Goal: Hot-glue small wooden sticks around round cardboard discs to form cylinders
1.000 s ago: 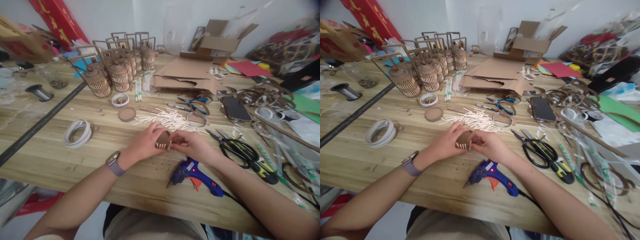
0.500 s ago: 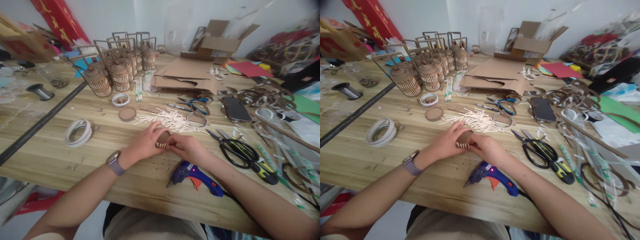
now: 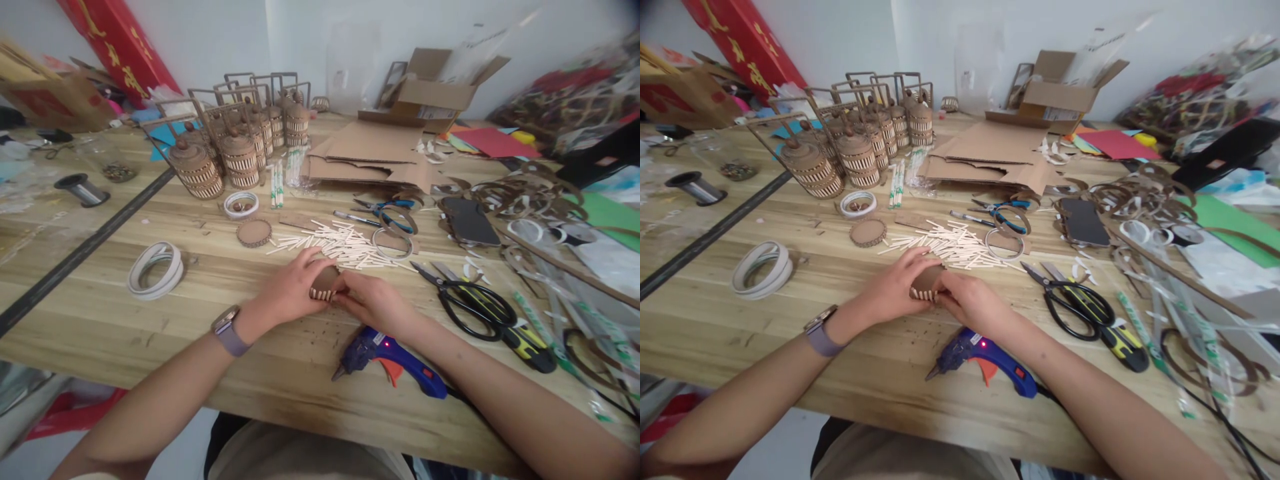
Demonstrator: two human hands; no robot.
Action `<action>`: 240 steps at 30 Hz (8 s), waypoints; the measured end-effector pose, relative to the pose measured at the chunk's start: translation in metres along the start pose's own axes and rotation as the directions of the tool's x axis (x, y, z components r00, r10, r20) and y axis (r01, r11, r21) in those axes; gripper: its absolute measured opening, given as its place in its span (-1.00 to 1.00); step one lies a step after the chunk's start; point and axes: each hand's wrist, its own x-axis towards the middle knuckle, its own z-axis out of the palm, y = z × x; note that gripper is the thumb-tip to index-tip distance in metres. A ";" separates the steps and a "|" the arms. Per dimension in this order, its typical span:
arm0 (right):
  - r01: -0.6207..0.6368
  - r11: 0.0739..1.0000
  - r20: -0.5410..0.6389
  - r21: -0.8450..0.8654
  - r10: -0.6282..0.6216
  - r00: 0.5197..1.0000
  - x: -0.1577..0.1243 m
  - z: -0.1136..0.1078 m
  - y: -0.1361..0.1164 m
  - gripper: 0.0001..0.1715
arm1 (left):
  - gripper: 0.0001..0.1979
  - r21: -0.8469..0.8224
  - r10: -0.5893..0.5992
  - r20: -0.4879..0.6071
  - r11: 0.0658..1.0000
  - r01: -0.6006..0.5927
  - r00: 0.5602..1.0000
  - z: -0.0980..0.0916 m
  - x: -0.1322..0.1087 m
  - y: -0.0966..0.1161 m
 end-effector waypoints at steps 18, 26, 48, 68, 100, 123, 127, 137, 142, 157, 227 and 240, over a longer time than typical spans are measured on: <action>-0.273 0.914 0.462 -0.301 0.390 0.796 -0.040 -0.074 -0.035 -0.73 | -0.13 0.003 -0.040 0.082 0.999 0.040 0.996 -0.009 -0.004 -0.003; -0.346 0.892 0.405 -0.292 0.443 0.800 -0.073 -0.045 -0.015 -0.89 | -0.18 0.144 -0.041 -0.006 0.989 0.042 0.999 0.000 -0.005 0.007; -0.418 0.660 0.082 0.624 0.477 0.875 -0.059 -0.021 0.015 -0.55 | -0.22 0.137 -0.046 0.002 0.989 0.045 0.999 0.000 -0.006 0.009; -0.252 0.957 -0.010 0.146 0.257 0.966 -0.064 -0.012 0.005 -0.63 | -0.20 0.162 -0.022 -0.001 0.987 0.022 1.000 0.001 -0.006 0.005; -0.280 0.955 -0.005 0.094 0.282 0.959 -0.060 -0.013 -0.008 -0.70 | -0.21 0.135 -0.010 -0.024 0.991 0.013 1.000 0.003 -0.006 0.003; -0.575 0.817 0.498 0.034 0.485 0.719 -0.054 -0.045 -0.012 -0.32 | -0.22 0.172 -0.035 0.010 0.984 0.033 0.999 0.002 -0.005 0.004; -0.398 0.840 0.359 -0.368 0.523 0.773 -0.044 -0.060 -0.011 -0.37 | -0.21 0.178 -0.033 0.020 0.984 0.029 0.999 0.001 -0.006 0.005; 0.045 0.713 0.084 -0.700 0.019 0.996 0.013 -0.045 0.032 -0.76 | -0.21 0.180 -0.062 0.027 0.982 0.057 0.998 -0.001 -0.005 0.009; 0.099 0.719 0.079 -0.688 -0.062 0.995 0.017 -0.038 0.039 -0.82 | -0.23 0.178 -0.046 0.012 0.983 0.043 0.999 -0.001 -0.006 0.009; -0.203 0.950 0.097 0.236 0.184 0.978 0.008 -0.018 -0.011 -0.96 | -0.21 0.160 -0.006 -0.007 0.987 0.007 1.000 0.002 -0.005 0.003; -0.485 0.706 -0.052 0.516 0.591 0.805 -0.052 -0.012 0.017 -0.47 | -0.12 0.184 -0.048 -0.023 0.982 0.052 0.999 0.001 -0.004 0.010; -0.371 0.896 -0.025 0.244 0.388 0.921 -0.063 -0.017 0.006 -0.61 | -0.10 0.177 -0.049 -0.019 0.983 0.052 0.999 0.002 -0.004 0.008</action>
